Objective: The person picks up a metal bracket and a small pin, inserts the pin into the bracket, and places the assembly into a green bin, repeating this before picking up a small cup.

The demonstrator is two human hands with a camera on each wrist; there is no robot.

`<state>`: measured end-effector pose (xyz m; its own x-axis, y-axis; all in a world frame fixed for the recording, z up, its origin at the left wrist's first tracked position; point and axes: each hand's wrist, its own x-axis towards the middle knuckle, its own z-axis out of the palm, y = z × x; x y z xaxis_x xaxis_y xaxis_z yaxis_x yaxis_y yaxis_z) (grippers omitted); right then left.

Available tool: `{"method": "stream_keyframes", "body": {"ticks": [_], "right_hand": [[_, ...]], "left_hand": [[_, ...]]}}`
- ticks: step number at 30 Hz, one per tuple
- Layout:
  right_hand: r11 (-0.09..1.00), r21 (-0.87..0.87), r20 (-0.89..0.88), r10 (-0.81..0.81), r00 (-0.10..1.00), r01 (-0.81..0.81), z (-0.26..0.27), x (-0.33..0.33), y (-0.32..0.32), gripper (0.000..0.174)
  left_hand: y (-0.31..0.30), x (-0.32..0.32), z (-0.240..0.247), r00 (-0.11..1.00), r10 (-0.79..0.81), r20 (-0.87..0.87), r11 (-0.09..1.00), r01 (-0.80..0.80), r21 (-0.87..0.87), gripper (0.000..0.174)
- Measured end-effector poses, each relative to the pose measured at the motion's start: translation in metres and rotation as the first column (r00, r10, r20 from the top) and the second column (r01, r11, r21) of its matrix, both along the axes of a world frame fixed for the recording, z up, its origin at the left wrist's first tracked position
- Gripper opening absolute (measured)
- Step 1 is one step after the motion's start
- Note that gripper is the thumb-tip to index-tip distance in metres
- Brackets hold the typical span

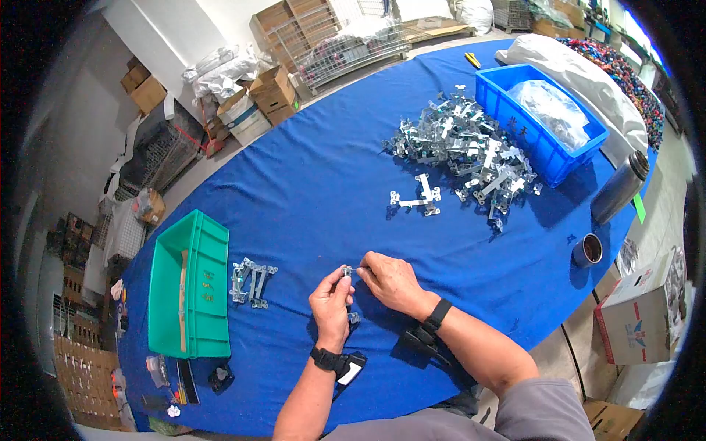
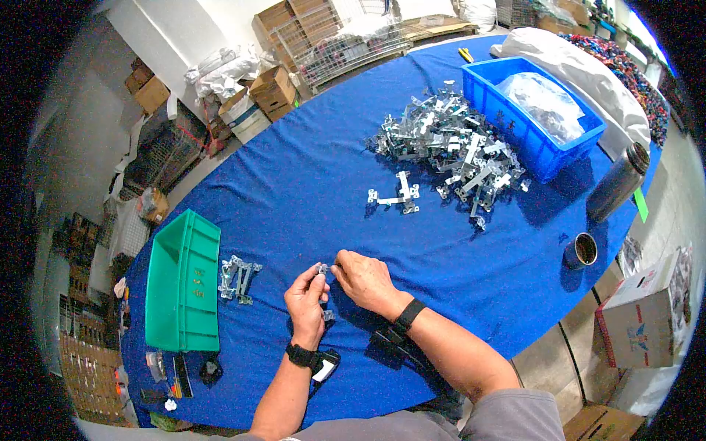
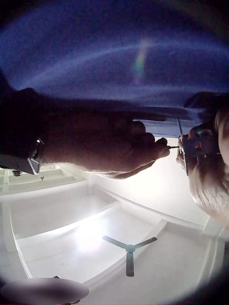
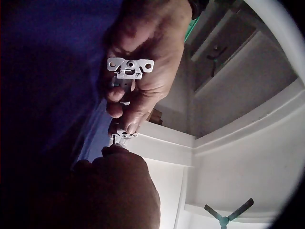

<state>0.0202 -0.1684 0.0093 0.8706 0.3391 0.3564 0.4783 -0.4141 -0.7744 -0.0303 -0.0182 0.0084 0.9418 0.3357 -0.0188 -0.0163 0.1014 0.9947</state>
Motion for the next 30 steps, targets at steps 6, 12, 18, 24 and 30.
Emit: {"method": "stream_keyframes", "body": {"ticks": [6, 12, 18, 24, 30], "right_hand": [[1.000, 0.021, 0.000, -0.006, 1.000, 0.006, 0.002, -0.001, 0.000, 0.020], [1.000, -0.023, -0.002, -0.019, 1.000, 0.019, 0.002, -0.002, 0.001, 0.021], [1.000, 0.025, 0.039, -0.019, 0.999, 0.018, -0.005, 0.001, 0.001, 0.021], [1.000, -0.019, 0.013, -0.021, 1.000, 0.021, -0.001, 0.000, 0.002, 0.019], [1.000, 0.012, 0.019, -0.014, 1.000, 0.014, 0.000, 0.000, 0.001, 0.020]], "left_hand": [[0.000, 0.000, -0.001, 1.000, -0.003, -0.004, 1.000, 0.003, -0.010, 0.026], [0.001, 0.000, -0.001, 1.000, 0.002, -0.002, 1.000, -0.002, -0.004, 0.026], [0.001, 0.000, -0.001, 1.000, -0.002, 0.000, 1.000, 0.002, -0.015, 0.026], [-0.002, 0.000, 0.001, 1.000, 0.015, -0.003, 1.000, -0.015, -0.001, 0.025], [0.000, 0.000, -0.001, 1.000, -0.002, 0.002, 1.000, 0.002, 0.010, 0.025]]}}
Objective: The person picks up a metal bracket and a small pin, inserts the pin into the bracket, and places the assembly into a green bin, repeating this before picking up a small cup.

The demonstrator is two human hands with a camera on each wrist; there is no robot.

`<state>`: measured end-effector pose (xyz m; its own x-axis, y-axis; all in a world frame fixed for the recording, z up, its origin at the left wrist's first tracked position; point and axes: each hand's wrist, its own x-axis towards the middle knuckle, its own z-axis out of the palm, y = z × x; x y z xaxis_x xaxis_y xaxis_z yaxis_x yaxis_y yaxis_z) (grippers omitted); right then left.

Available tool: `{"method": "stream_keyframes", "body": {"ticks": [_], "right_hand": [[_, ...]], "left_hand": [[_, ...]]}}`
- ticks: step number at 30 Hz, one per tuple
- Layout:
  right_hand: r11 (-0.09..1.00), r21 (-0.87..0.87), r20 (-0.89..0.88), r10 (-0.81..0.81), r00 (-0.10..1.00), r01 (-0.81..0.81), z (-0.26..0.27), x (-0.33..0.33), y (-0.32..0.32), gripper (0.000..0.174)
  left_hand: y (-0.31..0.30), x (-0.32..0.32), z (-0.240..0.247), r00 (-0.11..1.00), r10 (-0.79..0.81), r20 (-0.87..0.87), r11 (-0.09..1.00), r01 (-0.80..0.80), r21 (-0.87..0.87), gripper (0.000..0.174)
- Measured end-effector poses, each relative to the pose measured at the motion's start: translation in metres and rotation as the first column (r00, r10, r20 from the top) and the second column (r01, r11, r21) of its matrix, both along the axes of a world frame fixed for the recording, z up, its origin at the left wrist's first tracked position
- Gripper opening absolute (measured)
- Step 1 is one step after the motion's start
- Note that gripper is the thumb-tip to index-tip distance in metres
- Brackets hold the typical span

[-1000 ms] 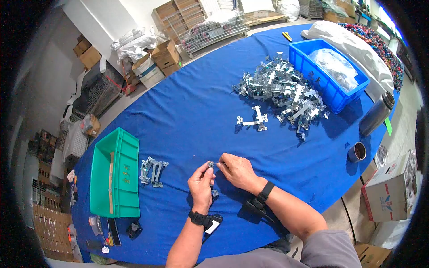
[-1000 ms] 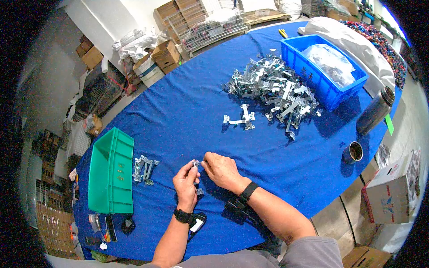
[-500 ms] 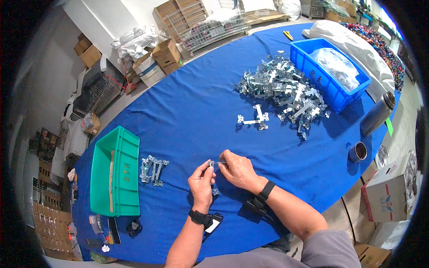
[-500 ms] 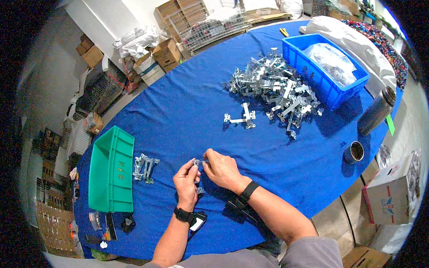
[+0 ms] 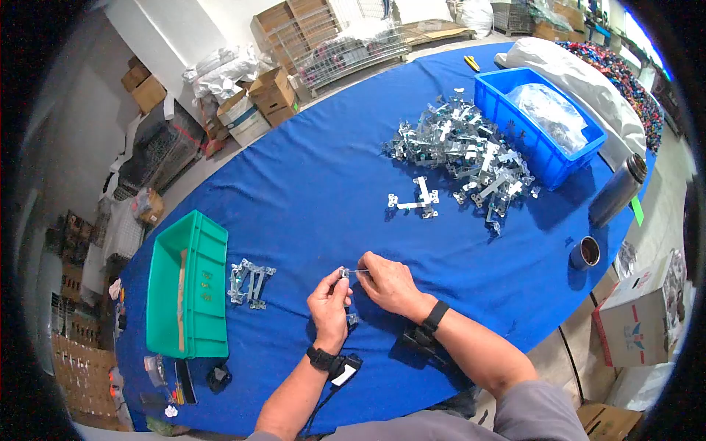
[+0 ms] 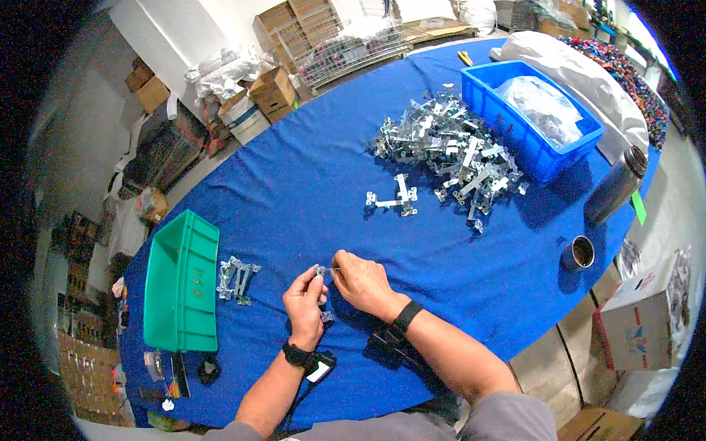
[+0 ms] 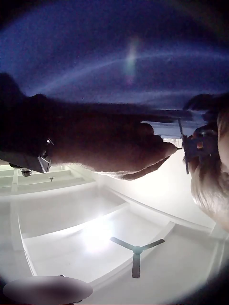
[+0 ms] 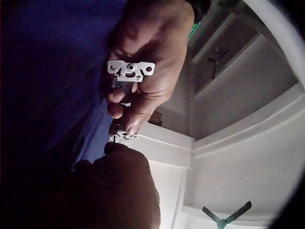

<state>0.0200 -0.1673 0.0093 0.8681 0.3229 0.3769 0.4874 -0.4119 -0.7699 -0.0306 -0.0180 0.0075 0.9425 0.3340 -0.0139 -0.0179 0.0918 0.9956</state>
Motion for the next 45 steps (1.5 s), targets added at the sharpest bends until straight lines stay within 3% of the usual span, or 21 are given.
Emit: {"method": "stream_keyframes", "body": {"ticks": [5, 9, 18, 21, 27, 33, 36, 38, 45], "right_hand": [[0.994, -0.106, -0.007, 0.012, 1.000, -0.013, -0.009, 0.001, 0.002, 0.021], [0.997, 0.073, -0.023, -0.022, 0.999, 0.024, 0.001, -0.001, 0.000, 0.017], [0.998, -0.057, -0.024, 0.012, 1.000, -0.013, -0.004, 0.001, 0.000, 0.018], [0.995, 0.097, 0.015, -0.017, 1.000, 0.015, 0.001, -0.001, 0.000, 0.020], [0.997, -0.076, 0.034, 0.021, 0.999, -0.018, -0.007, 0.003, -0.001, 0.017], [0.996, 0.086, 0.009, -0.018, 1.000, 0.018, 0.001, -0.001, 0.001, 0.020], [0.999, 0.029, 0.042, 0.013, 0.999, -0.014, -0.003, 0.001, 0.000, 0.020], [0.993, -0.113, -0.020, 0.012, 1.000, -0.014, -0.005, 0.002, 0.000, 0.019], [1.000, 0.004, 0.008, -0.002, 1.000, 0.002, -0.001, -0.001, 0.000, 0.022]], "left_hand": [[0.002, 0.000, -0.001, 1.000, 0.008, -0.013, 1.000, -0.008, -0.006, 0.024], [0.001, 0.000, 0.001, 1.000, 0.001, -0.026, 1.000, -0.001, -0.016, 0.024], [0.001, 0.001, 0.000, 1.000, 0.004, -0.010, 1.000, -0.005, -0.020, 0.023], [-0.001, 0.001, 0.003, 1.000, 0.018, -0.012, 0.999, -0.018, -0.030, 0.023], [0.000, 0.001, 0.001, 0.999, 0.032, -0.019, 0.999, -0.032, -0.015, 0.023], [0.002, 0.000, 0.001, 1.000, -0.006, -0.012, 1.000, 0.006, -0.020, 0.024], [0.002, 0.000, 0.000, 1.000, 0.003, -0.013, 1.000, -0.003, -0.020, 0.024], [0.002, 0.000, 0.000, 1.000, 0.004, -0.009, 1.000, -0.004, -0.021, 0.025], [0.000, 0.001, -0.001, 1.000, 0.016, -0.005, 1.000, -0.016, 0.003, 0.023]]}}
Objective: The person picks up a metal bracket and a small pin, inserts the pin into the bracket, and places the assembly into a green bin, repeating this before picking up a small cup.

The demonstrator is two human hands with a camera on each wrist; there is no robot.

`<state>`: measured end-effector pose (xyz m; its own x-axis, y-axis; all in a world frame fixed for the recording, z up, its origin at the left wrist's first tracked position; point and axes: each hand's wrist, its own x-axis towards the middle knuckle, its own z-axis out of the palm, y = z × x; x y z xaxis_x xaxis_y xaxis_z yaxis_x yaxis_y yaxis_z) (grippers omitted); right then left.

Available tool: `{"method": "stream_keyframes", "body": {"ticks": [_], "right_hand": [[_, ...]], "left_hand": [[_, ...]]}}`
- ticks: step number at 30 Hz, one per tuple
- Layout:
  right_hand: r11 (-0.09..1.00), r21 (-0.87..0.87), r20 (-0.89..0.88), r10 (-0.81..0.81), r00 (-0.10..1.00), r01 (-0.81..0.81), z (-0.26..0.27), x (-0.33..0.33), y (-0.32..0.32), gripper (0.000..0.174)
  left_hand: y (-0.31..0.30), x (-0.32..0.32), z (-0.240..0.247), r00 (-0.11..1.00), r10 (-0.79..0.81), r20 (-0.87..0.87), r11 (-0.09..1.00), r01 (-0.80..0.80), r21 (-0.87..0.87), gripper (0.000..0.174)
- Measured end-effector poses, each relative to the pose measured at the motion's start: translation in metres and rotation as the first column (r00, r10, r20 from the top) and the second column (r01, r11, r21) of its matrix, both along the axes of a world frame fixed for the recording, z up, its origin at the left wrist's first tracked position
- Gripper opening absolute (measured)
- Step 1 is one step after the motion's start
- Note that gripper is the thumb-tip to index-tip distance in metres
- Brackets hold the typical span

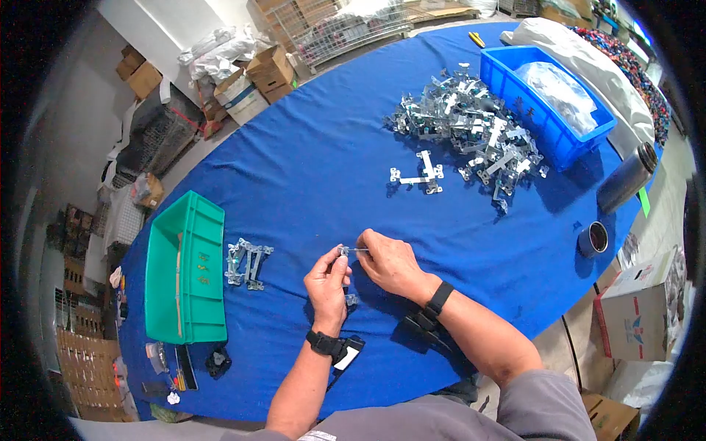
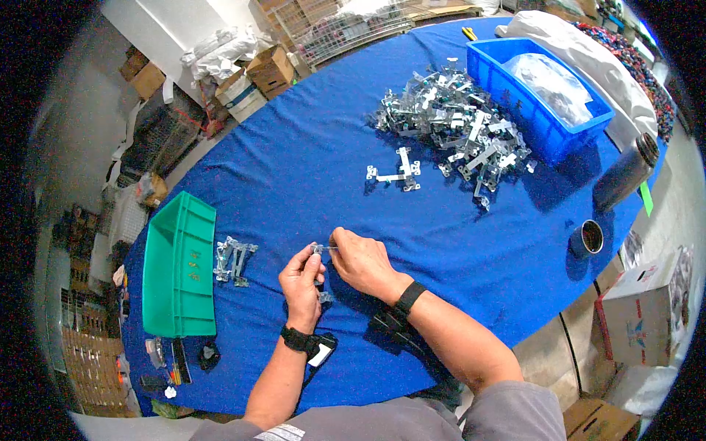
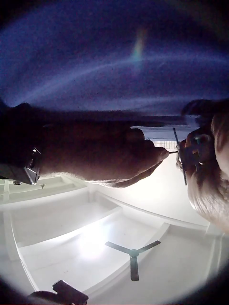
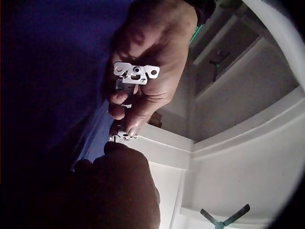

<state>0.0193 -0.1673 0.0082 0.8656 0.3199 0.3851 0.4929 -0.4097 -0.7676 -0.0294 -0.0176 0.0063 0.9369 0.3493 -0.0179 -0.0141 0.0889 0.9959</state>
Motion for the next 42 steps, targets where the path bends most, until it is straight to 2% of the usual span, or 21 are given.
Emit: {"method": "stream_keyframes", "body": {"ticks": [2, 6, 8, 12, 18, 20, 24, 26, 36, 38, 39, 41, 42], "right_hand": [[0.999, -0.039, 0.007, 0.038, 0.999, -0.037, -0.0031, 0.0018, -0.0002, 0.022], [0.988, -0.151, -0.020, 0.011, 1.000, -0.014, -0.0040, 0.0013, 0.0011, 0.021], [0.997, 0.062, 0.030, -0.038, 0.999, 0.036, 0.0007, -0.0007, 0.0024, 0.021], [0.999, 0.050, 0.018, 0.004, 1.000, -0.004, -0.0012, 0.0007, 0.0010, 0.022], [0.994, -0.105, 0.032, -0.003, 0.999, 0.006, -0.0030, 0.0017, 0.0017, 0.019], [0.997, 0.072, 0.049, -0.039, 0.998, 0.035, 0.0012, -0.0007, 0.0034, 0.017], [0.998, 0.061, 0.035, 0.007, 0.999, -0.009, -0.0032, -0.0019, 0.0065, 0.016], [0.994, 0.104, -0.070, 0.022, 0.997, -0.015, -0.0043, -0.0018, 0.0072, 0.016], [0.993, 0.107, -0.033, 0.061, 0.998, -0.057, -0.0038, 0.0010, 0.0037, 0.017], [0.997, -0.030, -0.066, 0.070, 0.995, -0.072, -0.0075, 0.0024, 0.0041, 0.017], [0.997, -0.030, -0.066, 0.071, 0.995, -0.073, -0.0063, 0.0017, 0.0047, 0.017], [0.994, 0.103, -0.047, 0.035, 0.998, -0.030, -0.0024, -0.0005, 0.0060, 0.017], [0.994, 0.104, -0.047, 0.035, 0.998, -0.030, -0.0016, -0.0009, 0.0057, 0.017]], "left_hand": [[0.0001, 0.0001, -0.0002, 1.000, 0.009, 0.000, 1.000, -0.009, -0.011, 0.023], [-0.0009, 0.0002, 0.0020, 1.000, 0.003, -0.018, 1.000, -0.003, -0.019, 0.024], [0.0000, 0.0002, -0.0003, 1.000, 0.007, 0.003, 1.000, -0.007, -0.024, 0.023], [-0.0007, -0.0004, 0.0018, 1.000, 0.010, 0.006, 1.000, -0.010, -0.028, 0.023], [0.0002, 0.0001, 0.0014, 1.000, 0.015, -0.011, 1.000, -0.015, -0.018, 0.024], [0.0014, 0.0001, 0.0004, 1.000, -0.011, -0.017, 1.000, 0.010, -0.019, 0.023], [0.0000, 0.0010, 0.0028, 1.000, 0.016, 0.000, 0.999, -0.016, -0.031, 0.023], [0.0009, 0.0011, 0.0034, 1.000, 0.021, 0.005, 0.998, -0.021, -0.067, 0.022], [0.0013, 0.0001, 0.0030, 1.000, 0.005, -0.007, 0.999, -0.006, -0.041, 0.023], [0.0022, 0.0004, 0.0019, 1.000, 0.006, 0.003, 0.999, -0.006, -0.050, 0.023], [0.0024, 0.0003, 0.0019, 1.000, 0.006, 0.003, 0.999, -0.006, -0.050, 0.023], [0.0026, 0.0001, 0.0020, 1.000, 0.005, -0.002, 0.999, -0.005, -0.054, 0.023], [0.0027, 0.0000, 0.0018, 1.000, 0.004, -0.002, 0.999, -0.005, -0.054, 0.023]]}}
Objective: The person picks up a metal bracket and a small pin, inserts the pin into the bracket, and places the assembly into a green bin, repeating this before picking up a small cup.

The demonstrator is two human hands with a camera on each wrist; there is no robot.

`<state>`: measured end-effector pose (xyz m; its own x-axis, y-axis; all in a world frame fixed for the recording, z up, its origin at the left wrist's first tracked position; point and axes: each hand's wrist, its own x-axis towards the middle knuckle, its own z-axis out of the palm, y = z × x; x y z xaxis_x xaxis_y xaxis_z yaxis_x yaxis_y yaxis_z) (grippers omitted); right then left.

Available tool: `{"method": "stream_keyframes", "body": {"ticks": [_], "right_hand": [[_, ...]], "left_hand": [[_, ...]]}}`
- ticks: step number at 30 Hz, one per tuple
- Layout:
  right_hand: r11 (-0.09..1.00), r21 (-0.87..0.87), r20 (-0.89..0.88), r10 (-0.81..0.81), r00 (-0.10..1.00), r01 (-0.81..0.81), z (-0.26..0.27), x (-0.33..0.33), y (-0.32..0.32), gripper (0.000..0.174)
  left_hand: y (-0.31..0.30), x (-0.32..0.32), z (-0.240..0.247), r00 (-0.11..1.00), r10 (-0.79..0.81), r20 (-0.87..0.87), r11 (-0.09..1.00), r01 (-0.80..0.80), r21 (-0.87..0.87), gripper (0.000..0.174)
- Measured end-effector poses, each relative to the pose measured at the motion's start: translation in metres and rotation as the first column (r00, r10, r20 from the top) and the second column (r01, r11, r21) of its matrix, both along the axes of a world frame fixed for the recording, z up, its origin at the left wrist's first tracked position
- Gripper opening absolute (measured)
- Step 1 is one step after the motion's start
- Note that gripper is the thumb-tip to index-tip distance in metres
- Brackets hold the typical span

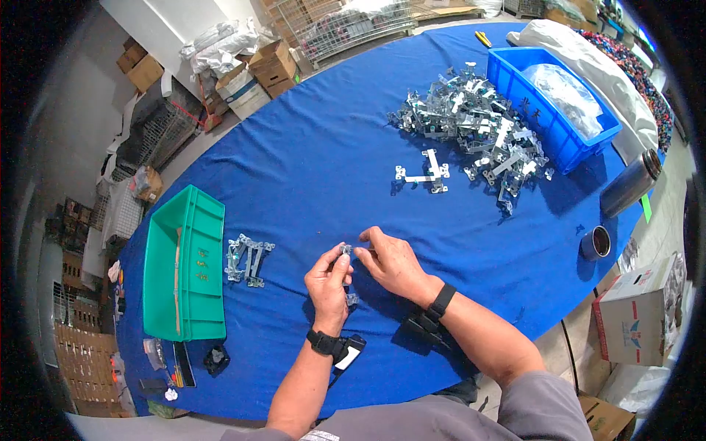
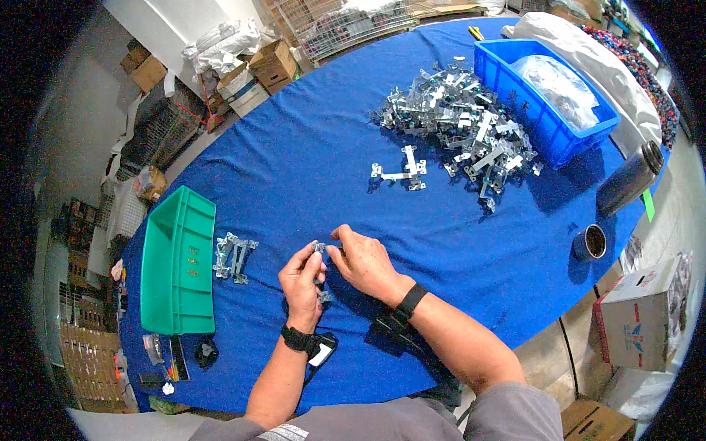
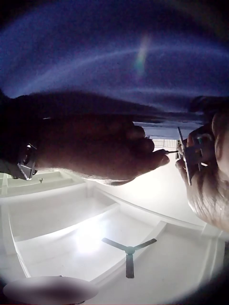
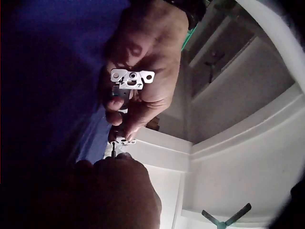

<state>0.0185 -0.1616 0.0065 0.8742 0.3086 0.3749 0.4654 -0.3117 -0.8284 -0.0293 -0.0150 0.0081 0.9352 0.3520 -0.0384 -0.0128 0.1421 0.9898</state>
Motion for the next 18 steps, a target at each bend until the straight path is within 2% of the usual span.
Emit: {"method": "stream_keyframes", "body": {"ticks": [3, 8, 9, 11, 18], "right_hand": [[0.999, 0.044, -0.002, 0.004, 1.000, -0.004, 0.000, 0.000, -0.001, 0.018], [0.995, -0.092, 0.021, 0.024, 0.999, -0.022, -0.007, 0.005, -0.001, 0.018], [0.996, -0.092, 0.023, 0.025, 0.999, -0.023, -0.004, 0.003, -0.001, 0.018], [0.999, 0.034, 0.003, -0.032, 0.999, 0.032, 0.003, -0.001, 0.000, 0.016], [1.000, -0.018, 0.045, 0.020, 0.999, -0.019, -0.005, 0.004, -0.002, 0.017]], "left_hand": [[0.000, 0.000, 0.000, 1.000, -0.005, -0.001, 1.000, 0.005, 0.005, 0.023], [-0.002, 0.000, 0.002, 1.000, 0.006, -0.009, 1.000, -0.006, 0.024, 0.023], [-0.002, 0.001, 0.001, 1.000, 0.007, -0.007, 1.000, -0.007, 0.024, 0.023], [-0.002, 0.001, 0.000, 1.000, 0.006, 0.007, 1.000, -0.006, 0.011, 0.022], [-0.002, 0.000, 0.001, 1.000, 0.009, -0.011, 1.000, -0.009, 0.016, 0.022]]}}
